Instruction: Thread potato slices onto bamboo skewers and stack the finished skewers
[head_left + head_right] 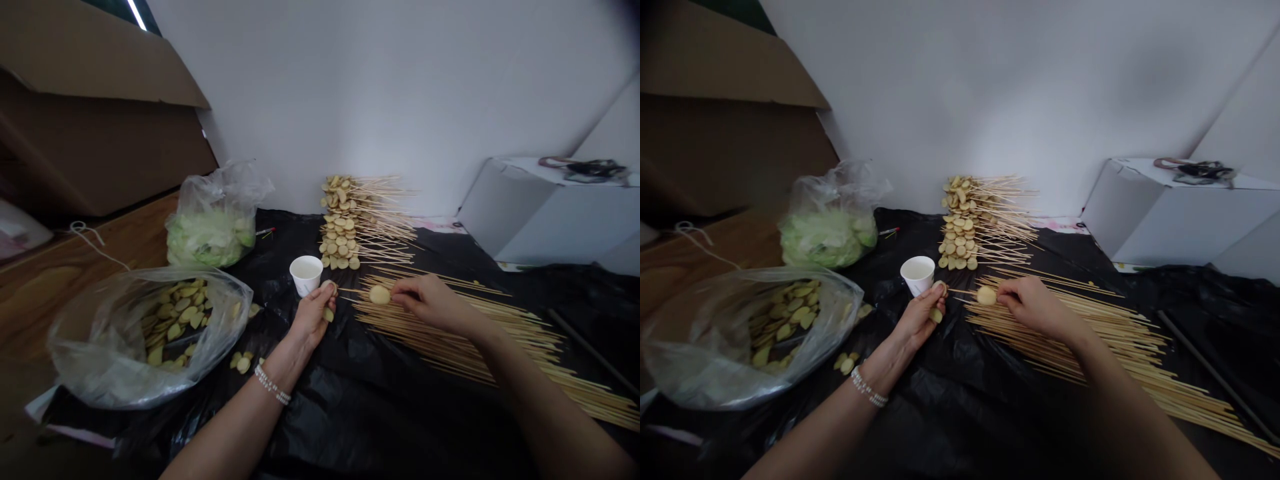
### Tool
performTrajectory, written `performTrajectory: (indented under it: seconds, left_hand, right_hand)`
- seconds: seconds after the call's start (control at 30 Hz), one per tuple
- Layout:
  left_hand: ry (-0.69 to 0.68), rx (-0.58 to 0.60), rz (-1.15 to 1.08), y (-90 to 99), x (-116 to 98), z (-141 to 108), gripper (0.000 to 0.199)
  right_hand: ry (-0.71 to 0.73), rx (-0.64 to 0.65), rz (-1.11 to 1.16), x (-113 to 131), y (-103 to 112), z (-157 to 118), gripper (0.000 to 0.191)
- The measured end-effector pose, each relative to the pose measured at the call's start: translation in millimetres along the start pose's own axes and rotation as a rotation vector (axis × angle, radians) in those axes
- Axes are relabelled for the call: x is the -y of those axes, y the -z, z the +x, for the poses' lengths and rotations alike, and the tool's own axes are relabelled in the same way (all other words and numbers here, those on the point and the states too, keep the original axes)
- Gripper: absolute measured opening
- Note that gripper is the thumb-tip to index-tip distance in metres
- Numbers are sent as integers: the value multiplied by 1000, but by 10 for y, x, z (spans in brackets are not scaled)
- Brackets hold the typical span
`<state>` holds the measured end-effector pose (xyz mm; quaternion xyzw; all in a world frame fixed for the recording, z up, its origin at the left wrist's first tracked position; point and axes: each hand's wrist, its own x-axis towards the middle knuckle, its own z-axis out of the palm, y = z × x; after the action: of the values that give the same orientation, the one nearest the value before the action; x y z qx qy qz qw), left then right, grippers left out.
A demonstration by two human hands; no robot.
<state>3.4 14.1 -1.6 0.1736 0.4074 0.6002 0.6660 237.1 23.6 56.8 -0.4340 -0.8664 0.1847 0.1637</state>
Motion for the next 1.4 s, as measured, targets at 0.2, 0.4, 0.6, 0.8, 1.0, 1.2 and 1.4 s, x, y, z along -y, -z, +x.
performTrajectory:
  seconds: [0.2,0.4,0.6,0.8,1.0,1.2,1.4]
  left_hand:
    - [-4,7,11,-11,-7,-17,16]
    - [-13,6,27,-8,12,-15,17]
    - [-19,7,35,-2,27,-7,18]
    - [-14,2,20,3,21,-1,16]
    - [-14,3,19,11,27,17,14]
    - [-9,9,26,25,30,19,20]
    - [-11,24,71,15,55,6,26]
  right_hand:
    - [-9,9,16,15,-15,9,23]
    - [-13,-1,26,41,-31,6,22]
    - [7,-25,32,25,-50,16,20]
    - [-2,-10,33,35,-83,26,21]
    - [-16,34,65,24,-130,40,20]
    - [-13,12,84,-15,-201,70,19]
    - [-13,9,95,19,-236,74,18]
